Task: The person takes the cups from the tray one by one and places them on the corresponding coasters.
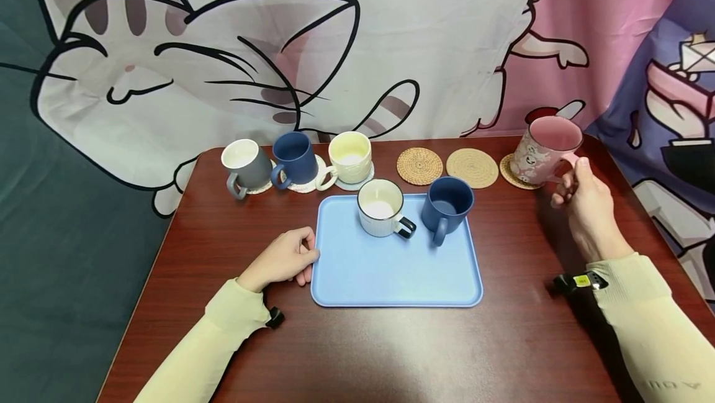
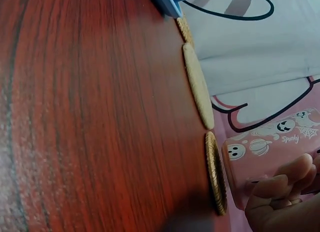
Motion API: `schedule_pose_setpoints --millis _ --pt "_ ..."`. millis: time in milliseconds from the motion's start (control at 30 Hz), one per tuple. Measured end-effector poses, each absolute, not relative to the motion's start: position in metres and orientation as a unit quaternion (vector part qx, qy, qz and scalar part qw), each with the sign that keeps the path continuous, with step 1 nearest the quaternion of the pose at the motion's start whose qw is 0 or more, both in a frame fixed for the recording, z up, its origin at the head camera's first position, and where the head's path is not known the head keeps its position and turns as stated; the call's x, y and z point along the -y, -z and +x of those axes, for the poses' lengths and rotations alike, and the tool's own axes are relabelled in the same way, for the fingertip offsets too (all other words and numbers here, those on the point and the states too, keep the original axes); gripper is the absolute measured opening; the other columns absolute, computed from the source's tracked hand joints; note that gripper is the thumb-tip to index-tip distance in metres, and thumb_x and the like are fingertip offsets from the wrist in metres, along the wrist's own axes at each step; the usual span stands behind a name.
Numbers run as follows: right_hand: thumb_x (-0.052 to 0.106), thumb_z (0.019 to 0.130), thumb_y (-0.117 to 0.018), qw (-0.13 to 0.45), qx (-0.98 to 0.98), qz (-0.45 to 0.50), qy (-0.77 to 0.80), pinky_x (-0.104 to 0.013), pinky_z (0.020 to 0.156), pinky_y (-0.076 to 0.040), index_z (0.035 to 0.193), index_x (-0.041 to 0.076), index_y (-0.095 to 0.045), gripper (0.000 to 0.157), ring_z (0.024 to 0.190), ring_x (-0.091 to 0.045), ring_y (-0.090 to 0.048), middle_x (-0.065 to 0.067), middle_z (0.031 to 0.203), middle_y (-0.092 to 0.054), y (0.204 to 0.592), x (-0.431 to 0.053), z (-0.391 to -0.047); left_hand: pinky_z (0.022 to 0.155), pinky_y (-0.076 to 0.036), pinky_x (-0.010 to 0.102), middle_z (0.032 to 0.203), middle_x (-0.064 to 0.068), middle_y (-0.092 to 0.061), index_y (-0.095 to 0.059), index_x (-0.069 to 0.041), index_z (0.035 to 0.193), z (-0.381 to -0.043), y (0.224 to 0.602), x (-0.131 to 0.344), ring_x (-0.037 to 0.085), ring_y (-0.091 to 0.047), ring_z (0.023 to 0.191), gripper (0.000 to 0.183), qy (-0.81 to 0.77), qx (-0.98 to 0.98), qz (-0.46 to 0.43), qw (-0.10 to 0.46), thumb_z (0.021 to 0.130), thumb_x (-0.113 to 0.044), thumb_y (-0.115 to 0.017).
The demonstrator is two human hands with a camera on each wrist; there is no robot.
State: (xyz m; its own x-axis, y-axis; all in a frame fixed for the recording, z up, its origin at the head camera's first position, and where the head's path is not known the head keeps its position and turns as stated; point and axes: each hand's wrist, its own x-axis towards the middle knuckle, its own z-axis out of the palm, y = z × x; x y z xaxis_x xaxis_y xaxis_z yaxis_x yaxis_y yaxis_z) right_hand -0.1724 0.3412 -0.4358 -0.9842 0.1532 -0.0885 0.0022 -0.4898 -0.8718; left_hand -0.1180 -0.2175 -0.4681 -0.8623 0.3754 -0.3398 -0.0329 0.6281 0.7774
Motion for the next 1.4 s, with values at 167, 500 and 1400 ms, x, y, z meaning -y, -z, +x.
schedule_pose_setpoints --millis 167,500,1400 --pt "0.035 0.105 -0.056 0.035 0.492 -0.072 -0.867 -0.026 0.053 -0.04 0.103 0.004 -0.065 0.032 0.059 -0.017 -0.038 -0.003 0.068 -0.05 0.437 -0.342 -0.176 0.045 -0.05 0.032 0.055 0.003 -0.068 -0.055 -0.009 0.092 -0.118 0.469 0.218 0.022 -0.067 0.047 0.009 -0.419 -0.869 0.098 0.245 0.098 -0.015 -0.056" --pt "0.037 0.106 -0.055 0.022 0.489 -0.069 -0.869 -0.027 0.054 -0.044 0.091 0.003 -0.063 0.038 0.06 -0.017 -0.042 -0.004 0.067 -0.05 0.443 -0.347 -0.176 0.045 -0.05 0.032 0.055 0.003 -0.068 -0.055 -0.009 0.092 -0.117 0.469 0.218 0.022 -0.067 0.047 0.009 -0.421 -0.868 0.098 0.244 0.098 -0.015 -0.056" --pt "0.045 0.108 -0.043 -0.021 0.55 -0.066 -0.832 -0.025 0.055 -0.05 0.086 0.003 -0.065 0.052 0.061 -0.015 -0.056 -0.005 0.069 -0.061 0.443 -0.359 -0.172 0.048 -0.054 0.033 0.055 0.003 -0.068 -0.055 -0.009 0.092 -0.118 0.471 0.218 0.022 -0.067 0.047 0.008 -0.419 -0.871 0.097 0.238 0.097 -0.015 -0.056"
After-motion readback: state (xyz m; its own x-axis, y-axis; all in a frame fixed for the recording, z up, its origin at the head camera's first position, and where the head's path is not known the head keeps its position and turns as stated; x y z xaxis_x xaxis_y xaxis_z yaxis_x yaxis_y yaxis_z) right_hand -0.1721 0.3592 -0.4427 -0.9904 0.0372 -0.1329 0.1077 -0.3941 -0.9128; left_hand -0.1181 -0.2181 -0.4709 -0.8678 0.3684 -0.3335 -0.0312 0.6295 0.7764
